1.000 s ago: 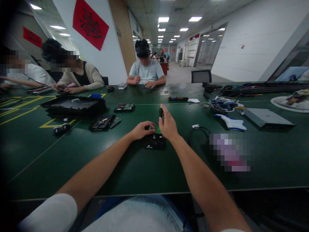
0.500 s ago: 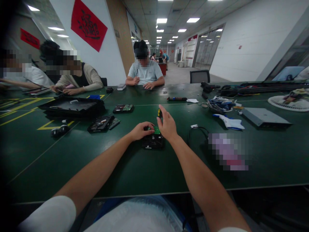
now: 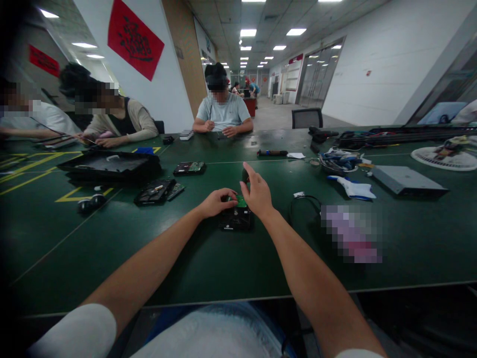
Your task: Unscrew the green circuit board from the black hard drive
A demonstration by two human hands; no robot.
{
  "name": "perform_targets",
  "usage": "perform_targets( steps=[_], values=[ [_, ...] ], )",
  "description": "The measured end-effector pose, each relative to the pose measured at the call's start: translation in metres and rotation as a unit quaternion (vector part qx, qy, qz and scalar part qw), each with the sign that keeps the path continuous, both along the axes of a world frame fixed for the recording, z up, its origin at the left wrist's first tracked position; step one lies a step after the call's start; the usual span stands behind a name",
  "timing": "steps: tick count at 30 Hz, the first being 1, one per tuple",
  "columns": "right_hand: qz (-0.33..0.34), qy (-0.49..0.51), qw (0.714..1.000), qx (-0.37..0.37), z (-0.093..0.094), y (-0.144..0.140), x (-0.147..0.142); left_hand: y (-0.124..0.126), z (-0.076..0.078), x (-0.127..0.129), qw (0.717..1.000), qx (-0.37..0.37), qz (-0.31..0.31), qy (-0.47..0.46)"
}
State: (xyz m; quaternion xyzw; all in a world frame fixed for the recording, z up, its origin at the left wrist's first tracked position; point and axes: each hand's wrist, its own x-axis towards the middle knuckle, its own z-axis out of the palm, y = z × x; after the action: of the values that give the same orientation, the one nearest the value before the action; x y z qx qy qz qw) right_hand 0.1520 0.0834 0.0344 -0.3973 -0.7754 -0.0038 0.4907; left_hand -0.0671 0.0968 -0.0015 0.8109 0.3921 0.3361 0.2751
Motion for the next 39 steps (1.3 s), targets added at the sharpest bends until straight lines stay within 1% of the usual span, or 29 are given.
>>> perform_targets(
  steps=[11,20,27,39],
  values=[
    [0.011,0.004,1.000,-0.014,0.0014,-0.0008,-0.0008,0.0002,-0.0004,-0.0005,1.000,0.004,-0.002,-0.001],
    [0.000,0.017,1.000,-0.020,0.0008,0.0010,0.0002,0.0022,-0.0031,-0.0013,1.000,0.005,0.001,-0.004],
    [0.024,0.025,0.999,-0.026,-0.0003,0.0018,-0.0005,0.0015,-0.0023,-0.0007,1.000,0.014,-0.008,-0.010],
    [0.022,0.031,0.999,-0.023,-0.0004,0.0008,-0.0001,0.0013,-0.0020,-0.0010,1.000,0.009,-0.006,-0.003]
  ],
)
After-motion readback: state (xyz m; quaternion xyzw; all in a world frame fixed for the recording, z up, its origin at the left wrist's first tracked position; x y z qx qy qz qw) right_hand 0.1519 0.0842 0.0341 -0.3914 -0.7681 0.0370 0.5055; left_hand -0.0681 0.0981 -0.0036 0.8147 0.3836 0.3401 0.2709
